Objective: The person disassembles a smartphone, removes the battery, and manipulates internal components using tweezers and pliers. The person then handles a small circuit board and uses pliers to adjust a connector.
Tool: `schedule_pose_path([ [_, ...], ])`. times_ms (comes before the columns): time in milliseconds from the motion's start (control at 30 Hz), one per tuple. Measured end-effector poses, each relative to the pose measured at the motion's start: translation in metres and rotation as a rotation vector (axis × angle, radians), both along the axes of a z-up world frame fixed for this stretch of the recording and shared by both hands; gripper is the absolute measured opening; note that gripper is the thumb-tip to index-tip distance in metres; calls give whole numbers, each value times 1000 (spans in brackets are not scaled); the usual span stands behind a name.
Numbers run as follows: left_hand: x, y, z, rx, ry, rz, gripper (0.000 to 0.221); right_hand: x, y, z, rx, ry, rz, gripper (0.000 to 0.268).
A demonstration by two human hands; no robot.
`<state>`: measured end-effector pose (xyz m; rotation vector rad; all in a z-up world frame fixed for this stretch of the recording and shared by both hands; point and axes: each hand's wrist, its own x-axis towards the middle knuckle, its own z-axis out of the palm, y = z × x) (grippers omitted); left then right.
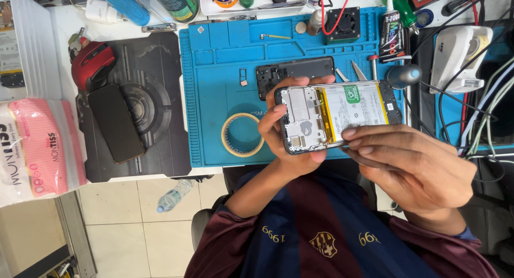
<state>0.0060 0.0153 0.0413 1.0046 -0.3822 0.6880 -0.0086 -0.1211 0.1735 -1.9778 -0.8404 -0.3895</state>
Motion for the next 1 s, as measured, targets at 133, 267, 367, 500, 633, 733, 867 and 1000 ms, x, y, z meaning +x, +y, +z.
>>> schedule_pose_path([
  [133, -1, 0, 0, 10, 1, -9, 78, 3, -6, 4, -18, 34, 34, 23],
  [267, -1, 0, 0, 3, -6, -19, 78, 7, -9, 9, -8, 69, 63, 22],
  [367, -2, 0, 1, -7, -5, -27, 78, 7, -7, 12, -5, 87, 65, 20],
  [500, -3, -1, 1, -31, -15, -40, 77, 6, -6, 18, -18, 111, 71, 20],
  [633, -3, 0, 0, -28, -22, -47, 77, 4, -3, 21, -43, 121, 35, 21],
  [733, -3, 1, 0, -21, -30, -49, 77, 4, -6, 22, -52, 122, 63, 21],
  [867, -2, 1, -1, -22, -53, -51, 78, 5, -10, 16, -50, 86, 98, 25],
  [1000, -2, 1, -1, 0, -59, -28, 79, 7, -14, 11, -78, -23, 165, 29],
])
